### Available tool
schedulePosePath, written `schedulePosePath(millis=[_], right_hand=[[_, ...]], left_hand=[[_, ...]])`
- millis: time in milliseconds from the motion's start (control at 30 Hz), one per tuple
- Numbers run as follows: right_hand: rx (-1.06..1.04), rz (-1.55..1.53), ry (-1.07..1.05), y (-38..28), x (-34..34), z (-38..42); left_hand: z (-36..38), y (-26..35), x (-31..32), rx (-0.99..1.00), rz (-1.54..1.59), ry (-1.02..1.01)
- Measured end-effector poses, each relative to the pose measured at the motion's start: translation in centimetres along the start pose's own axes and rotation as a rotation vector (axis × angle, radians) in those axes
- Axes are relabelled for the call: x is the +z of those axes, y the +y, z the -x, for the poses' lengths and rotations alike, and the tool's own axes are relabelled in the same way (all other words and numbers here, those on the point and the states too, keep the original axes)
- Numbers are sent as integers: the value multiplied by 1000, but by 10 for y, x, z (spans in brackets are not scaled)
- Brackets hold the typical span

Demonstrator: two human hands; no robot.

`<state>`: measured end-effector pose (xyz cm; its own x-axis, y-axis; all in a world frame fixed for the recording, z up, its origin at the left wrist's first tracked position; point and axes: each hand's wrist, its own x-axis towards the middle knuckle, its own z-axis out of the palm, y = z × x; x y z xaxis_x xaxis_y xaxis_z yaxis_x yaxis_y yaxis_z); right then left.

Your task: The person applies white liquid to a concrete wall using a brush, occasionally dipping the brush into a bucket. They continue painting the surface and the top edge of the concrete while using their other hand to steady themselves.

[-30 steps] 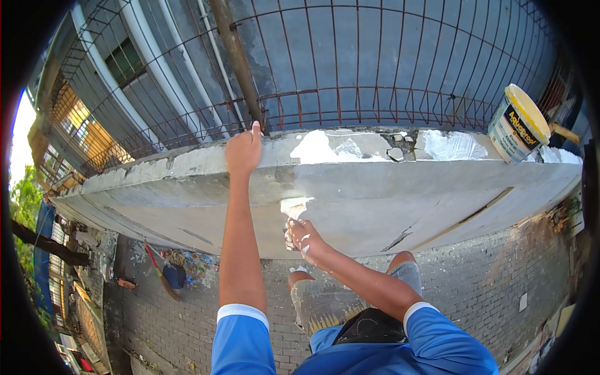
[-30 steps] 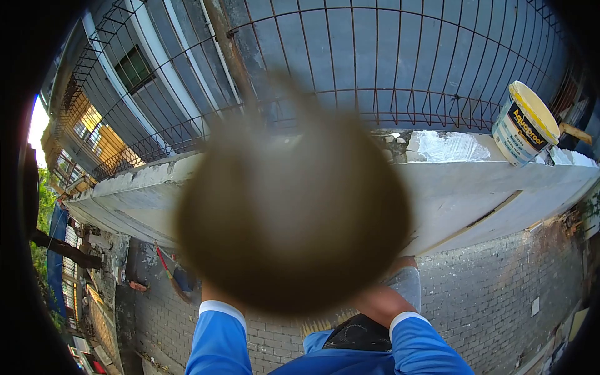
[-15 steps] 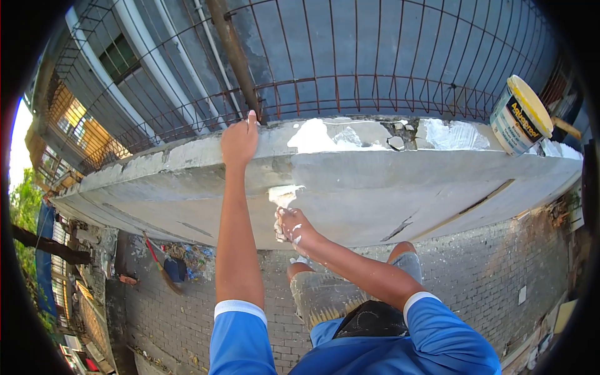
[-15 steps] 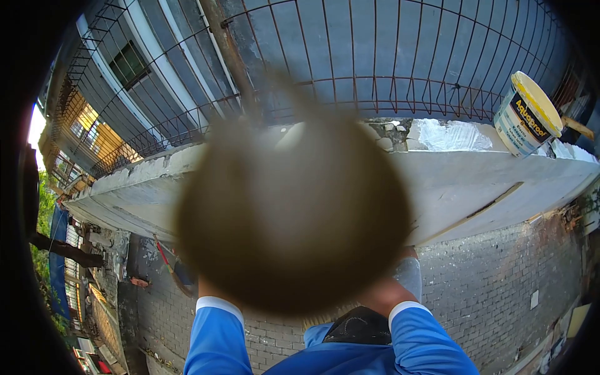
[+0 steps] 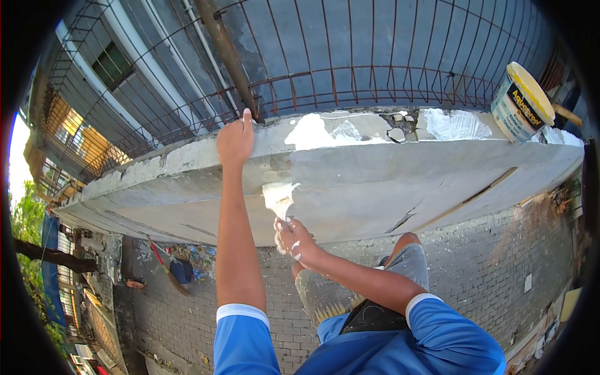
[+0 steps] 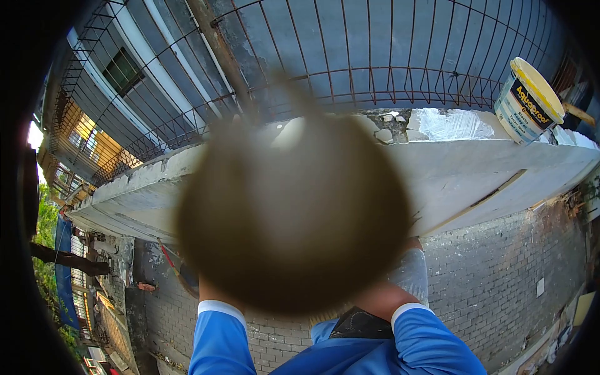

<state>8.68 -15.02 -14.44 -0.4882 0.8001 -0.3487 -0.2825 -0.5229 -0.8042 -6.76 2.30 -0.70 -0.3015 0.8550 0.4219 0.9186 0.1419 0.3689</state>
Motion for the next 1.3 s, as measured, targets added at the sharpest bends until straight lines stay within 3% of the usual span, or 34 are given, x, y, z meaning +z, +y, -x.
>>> schedulePosePath(millis=[67,167,367,500,600,633,733,900,1000,1133,1300], right_hand=[[23,179,120,29,-13,-3],[97,-77,88,54,-56,-19],[-33,27,63,-69,-52,45],[-55,113,92,-40,-74,51],[175,15,246,-5,-103,43],[142,-10,265,-6,-111,43],[71,-102,224,-52,-123,44],[-84,-39,143,-115,-102,80],[-90,-63,148,-98,-101,90],[1,61,227,-15,-132,77],[33,79,169,-37,-137,45]], left_hand=[[-1,-1,0,2,9,-7],[1,2,-4,1,20,6],[1,3,-3,-9,30,-10],[3,4,-5,-13,17,-2],[-3,-3,1,7,-44,-14],[-2,-3,3,13,-18,1],[-5,-11,15,38,-4,60],[-41,-86,92,95,25,56],[-20,-37,43,41,-80,-21],[4,3,-4,-15,4,4],[4,6,-6,-10,9,-9]])
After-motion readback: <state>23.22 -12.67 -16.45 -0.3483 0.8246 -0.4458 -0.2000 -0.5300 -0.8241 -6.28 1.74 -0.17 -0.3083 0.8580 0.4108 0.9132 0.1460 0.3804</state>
